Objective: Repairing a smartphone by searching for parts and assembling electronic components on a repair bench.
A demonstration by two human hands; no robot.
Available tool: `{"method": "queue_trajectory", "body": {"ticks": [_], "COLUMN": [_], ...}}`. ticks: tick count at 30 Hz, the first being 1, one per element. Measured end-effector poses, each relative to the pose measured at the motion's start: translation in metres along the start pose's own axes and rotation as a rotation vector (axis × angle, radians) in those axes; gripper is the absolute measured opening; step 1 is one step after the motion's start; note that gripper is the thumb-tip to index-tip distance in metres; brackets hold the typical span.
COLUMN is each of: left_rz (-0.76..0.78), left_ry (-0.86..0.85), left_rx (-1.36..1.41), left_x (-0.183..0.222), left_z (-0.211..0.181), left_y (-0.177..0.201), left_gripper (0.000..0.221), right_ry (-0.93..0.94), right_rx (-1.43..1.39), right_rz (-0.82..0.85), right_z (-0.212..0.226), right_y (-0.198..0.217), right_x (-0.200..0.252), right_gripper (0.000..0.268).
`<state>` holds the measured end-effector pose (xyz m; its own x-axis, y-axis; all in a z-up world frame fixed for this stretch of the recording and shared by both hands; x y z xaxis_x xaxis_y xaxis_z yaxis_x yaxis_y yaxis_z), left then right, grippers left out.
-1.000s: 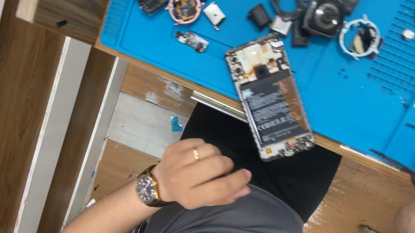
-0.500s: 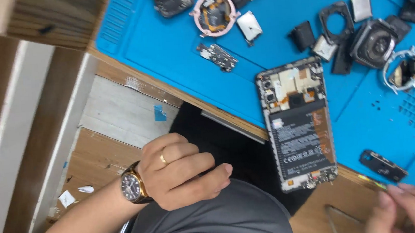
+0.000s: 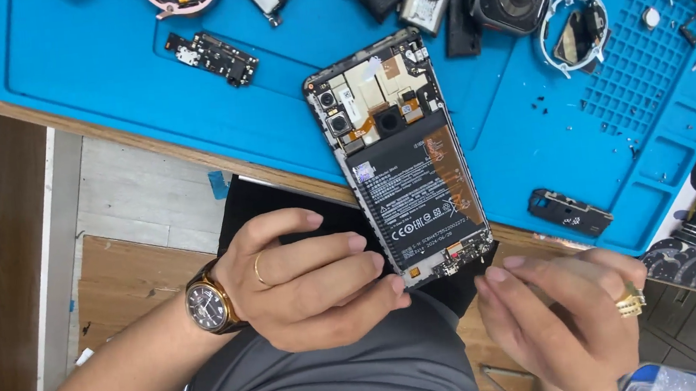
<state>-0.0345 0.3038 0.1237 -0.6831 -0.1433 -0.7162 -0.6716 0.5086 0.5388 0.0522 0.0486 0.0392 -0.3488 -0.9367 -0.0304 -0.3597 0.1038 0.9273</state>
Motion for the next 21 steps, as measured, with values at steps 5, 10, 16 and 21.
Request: {"method": "queue_trajectory", "body": {"ticks": [5, 10, 16, 21], "left_rz": [0.004, 0.000, 0.004, 0.011], "left_ry": [-0.029, -0.049, -0.089, -0.078], "left_rx": [0.042, 0.104, 0.124, 0.131], "left_x": [-0.011, -0.017, -0.021, -0.023], "left_z": [-0.008, -0.013, -0.013, -0.012], "left_y": [-0.013, -0.021, -0.028, -0.035], "left_gripper": [0.002, 0.010, 0.023, 0.022], "right_ry": [0.036, 0.055, 0.105, 0.080], "right_rx": [-0.634, -0.632, -0.631, -0.652], "right_rz": [-0.434, -0.440, -0.400, -0.363], "right_z": [-0.014, -0.015, -0.016, -0.017], "right_y": [0.096, 0.095, 0.088, 0.084], "right_x": [-0.082, -0.083, -0.082, -0.084], "right_gripper": [0.016, 0.018, 0.027, 0.025]}}
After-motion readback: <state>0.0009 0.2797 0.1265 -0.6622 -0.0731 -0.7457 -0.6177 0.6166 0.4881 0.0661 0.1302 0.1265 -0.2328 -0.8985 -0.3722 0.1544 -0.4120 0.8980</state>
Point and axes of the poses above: each hand's wrist, its own x-axis away from the middle knuckle, its own y-axis out of the back of the hand, z = x × y, the point moved 10 cm from there along -x, towards the middle knuckle, and after that the axes turned 13 degrees about y, right-handed, at the moved point
